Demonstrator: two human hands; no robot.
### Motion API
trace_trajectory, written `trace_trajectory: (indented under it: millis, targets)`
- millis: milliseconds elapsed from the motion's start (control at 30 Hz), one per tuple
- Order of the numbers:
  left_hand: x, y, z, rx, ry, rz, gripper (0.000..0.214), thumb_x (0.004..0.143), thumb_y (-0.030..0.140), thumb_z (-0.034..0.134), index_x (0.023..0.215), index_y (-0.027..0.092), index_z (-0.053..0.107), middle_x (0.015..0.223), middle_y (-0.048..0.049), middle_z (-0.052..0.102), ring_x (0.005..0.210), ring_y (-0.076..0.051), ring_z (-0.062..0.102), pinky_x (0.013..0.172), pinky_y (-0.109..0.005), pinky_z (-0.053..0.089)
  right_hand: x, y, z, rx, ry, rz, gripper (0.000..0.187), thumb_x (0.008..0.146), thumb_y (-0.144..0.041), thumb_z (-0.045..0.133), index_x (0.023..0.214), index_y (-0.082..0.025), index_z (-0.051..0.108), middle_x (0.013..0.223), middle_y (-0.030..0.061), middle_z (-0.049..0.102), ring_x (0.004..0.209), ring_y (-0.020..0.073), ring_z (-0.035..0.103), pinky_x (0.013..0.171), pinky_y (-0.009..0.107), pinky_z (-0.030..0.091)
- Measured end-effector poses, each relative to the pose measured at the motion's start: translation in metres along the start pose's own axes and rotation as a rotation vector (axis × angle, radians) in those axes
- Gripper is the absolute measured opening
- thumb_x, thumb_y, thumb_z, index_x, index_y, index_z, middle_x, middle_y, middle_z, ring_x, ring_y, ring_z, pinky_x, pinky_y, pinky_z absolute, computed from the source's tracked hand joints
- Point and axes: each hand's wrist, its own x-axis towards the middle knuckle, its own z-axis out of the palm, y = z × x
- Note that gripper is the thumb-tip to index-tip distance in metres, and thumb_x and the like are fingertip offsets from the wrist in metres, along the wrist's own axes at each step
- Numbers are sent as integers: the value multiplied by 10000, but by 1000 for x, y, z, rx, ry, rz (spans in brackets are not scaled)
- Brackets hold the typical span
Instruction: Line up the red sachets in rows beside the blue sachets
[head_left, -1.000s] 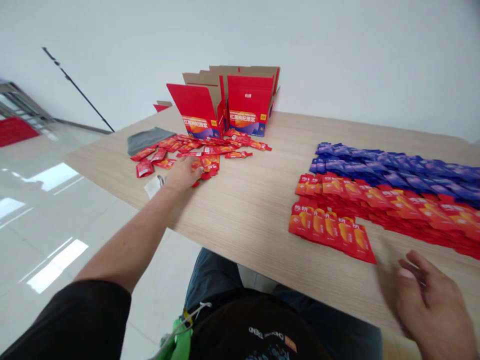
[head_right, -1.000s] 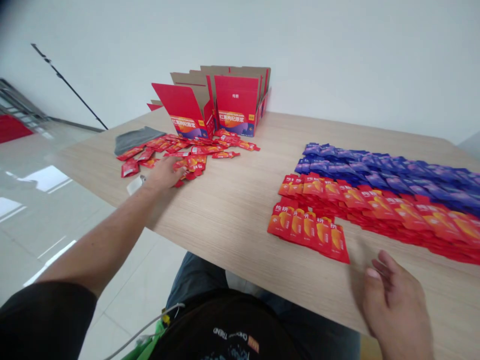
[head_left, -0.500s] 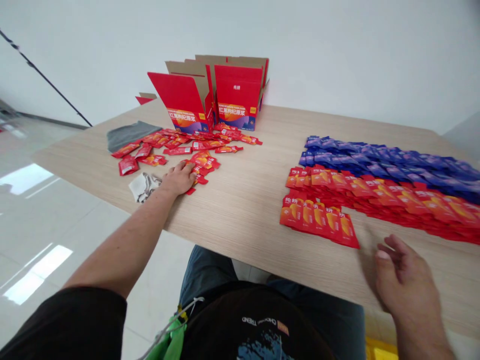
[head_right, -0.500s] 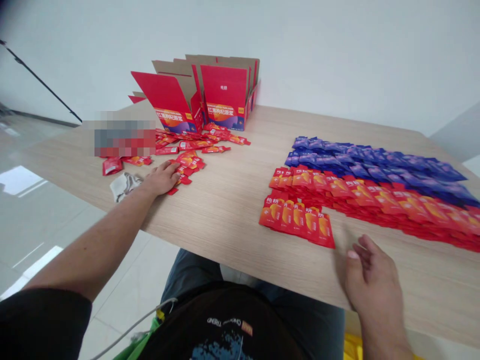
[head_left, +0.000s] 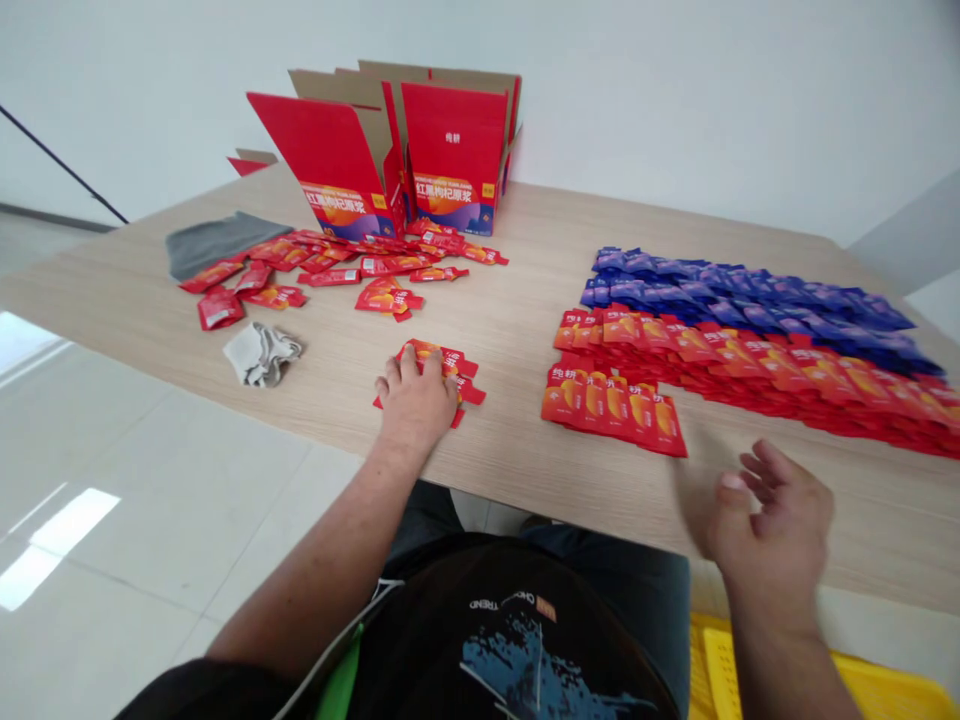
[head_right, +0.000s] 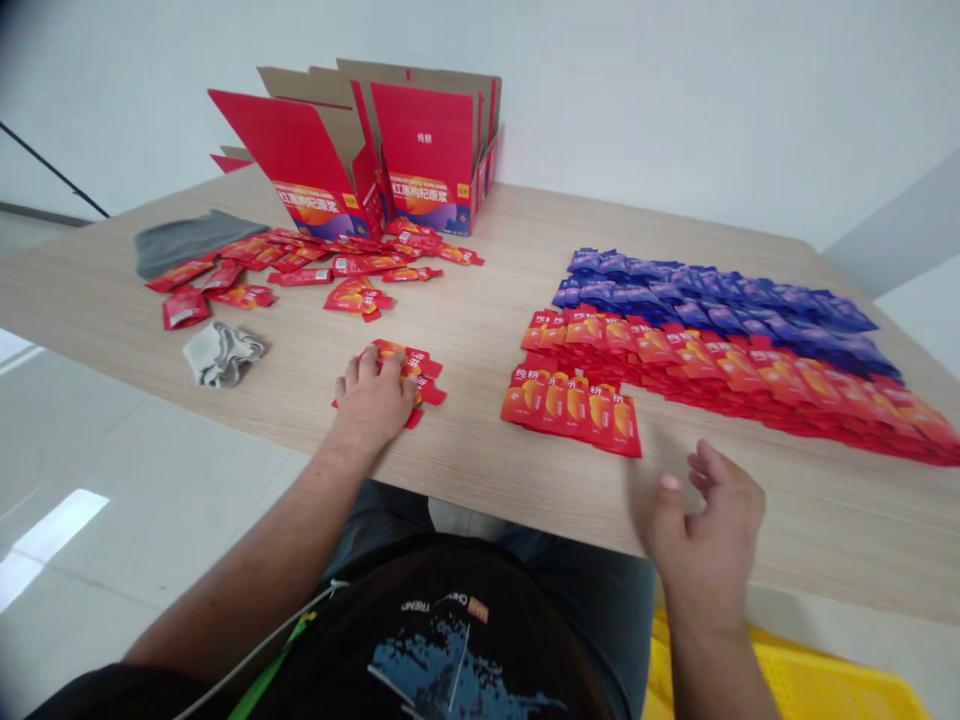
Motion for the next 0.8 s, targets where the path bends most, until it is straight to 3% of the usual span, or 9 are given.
trace_trajectory:
  millis: [133, 233, 367, 433, 500, 600, 667, 733, 800]
  targets:
    - [14, -2, -12, -53, -93, -7, 618, 1040, 488, 482, 1597, 223, 521, 1697, -279, 403, 1529, -543, 426, 1127, -763, 443, -19, -38, -3, 123, -51, -129, 517, 1012, -402, 600, 1483, -192, 573, 1255, 188, 646, 1041, 316, 651, 934, 563, 580]
    - [39, -23, -24, -22, -146, 175, 628, 1047, 485, 473, 1629, 250, 478, 1733, -229, 375, 1590, -487, 354, 1195, -736, 393, -31, -61, -1, 222, -183, -203, 419, 1028, -351, 605, 1434, -248, 599, 1096, 119, 676, 965, 285, 662, 849, 495, 605]
    - [73, -49, -21, 0, -332, 530, 694, 1029, 477, 516, 1673, 247, 395, 1758, -146, 376, 1620, -350, 340, 1300, -587, 321, -35, -90, 8, 384, -459, -241, 304, 1039, -299, 592, 1333, -272, 661, 1040, 85, 701, 856, 236, 690, 749, 413, 625]
    - [78, -52, -14, 41, -393, 589, 660, 1035, 483, 502, 1653, 260, 436, 1732, -119, 430, 1607, -326, 360, 1311, -548, 304, -31, -110, 16, 454, -619, -259, 289, 1021, -281, 599, 1292, -259, 696, 1086, 95, 723, 864, 227, 700, 770, 410, 632]
    - [73, -46, -9, 85, -356, 558, 609, 1050, 482, 463, 1618, 263, 495, 1692, -115, 486, 1576, -336, 398, 1294, -549, 325, -24, -133, 26, 503, -780, -240, 302, 987, -275, 620, 1269, -235, 721, 1092, 97, 741, 898, 234, 707, 840, 438, 632]
    - [51, -27, -9, 147, -215, 381, 609, 1053, 518, 433, 1580, 232, 537, 1588, -176, 576, 1442, -410, 518, 1165, -611, 445, -14, -167, 45, 605, -996, -66, 363, 951, -289, 658, 1300, -207, 718, 1123, 95, 772, 908, 225, 720, 904, 458, 619]
    - [38, -13, -15, 216, -158, 239, 636, 1035, 569, 450, 1540, 202, 568, 1481, -236, 634, 1332, -472, 574, 1053, -655, 491, -8, -187, 59, 743, -1125, 164, 427, 948, -306, 672, 1362, -203, 683, 1225, 109, 771, 883, 206, 734, 804, 403, 634]
    - [31, -3, -22, 270, -175, 169, 648, 1017, 608, 472, 1489, 185, 605, 1385, -273, 669, 1266, -501, 602, 996, -670, 502, -4, -203, 73, 903, -1193, 434, 495, 941, -300, 681, 1426, -211, 634, 1366, 131, 724, 862, 185, 745, 665, 323, 622]
    - [31, 0, -29, 280, -242, 173, 636, 1008, 621, 484, 1450, 189, 634, 1357, -285, 672, 1258, -511, 613, 986, -672, 506, 1, -216, 83, 1032, -1173, 678, 532, 931, -277, 697, 1452, -228, 605, 1445, 134, 672, 849, 162, 747, 592, 264, 600]
